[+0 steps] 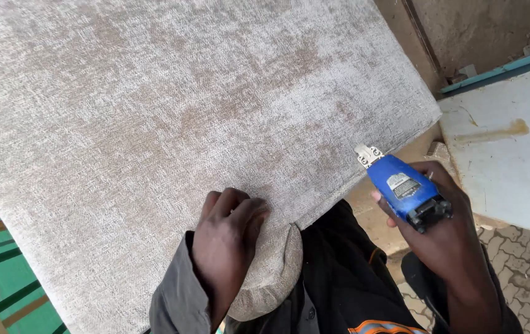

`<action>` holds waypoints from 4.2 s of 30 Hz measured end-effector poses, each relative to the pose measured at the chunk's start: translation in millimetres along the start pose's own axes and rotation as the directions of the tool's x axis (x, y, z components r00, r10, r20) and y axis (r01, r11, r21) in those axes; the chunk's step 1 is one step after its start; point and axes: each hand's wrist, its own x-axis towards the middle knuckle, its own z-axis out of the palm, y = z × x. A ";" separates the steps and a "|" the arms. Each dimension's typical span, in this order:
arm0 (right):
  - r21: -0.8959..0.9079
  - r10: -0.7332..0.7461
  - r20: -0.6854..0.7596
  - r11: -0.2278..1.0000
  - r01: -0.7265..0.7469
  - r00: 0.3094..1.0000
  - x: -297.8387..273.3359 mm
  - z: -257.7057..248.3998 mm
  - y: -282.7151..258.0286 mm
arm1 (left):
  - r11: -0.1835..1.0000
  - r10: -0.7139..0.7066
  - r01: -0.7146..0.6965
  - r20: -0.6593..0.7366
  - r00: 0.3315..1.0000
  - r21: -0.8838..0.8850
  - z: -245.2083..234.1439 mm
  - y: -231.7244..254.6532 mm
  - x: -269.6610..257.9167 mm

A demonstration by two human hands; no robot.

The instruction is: Using a pneumatic staple gun to attach fabric to a furniture frame.

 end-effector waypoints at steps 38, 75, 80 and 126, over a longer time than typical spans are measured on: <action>0.153 -0.810 0.448 0.486 0.860 0.378 60.7 69.9 -44.9 | 0.970 0.181 -0.161 -0.098 0.979 0.183 45.2 22.9 -40.7; -0.153 -0.970 -0.229 0.120 0.981 0.083 18.5 105.0 44.6 | 0.795 0.253 -0.217 0.015 0.967 0.566 91.3 28.7 -5.5; -0.083 -0.974 -0.220 0.069 0.994 0.049 21.1 103.1 44.4 | 0.791 0.300 -0.238 -0.018 0.954 0.564 97.2 23.9 -10.4; 0.037 -0.722 -0.327 0.635 0.772 0.610 57.9 35.9 75.4 | 0.784 0.409 -0.445 0.178 0.895 0.434 80.9 22.1 -22.0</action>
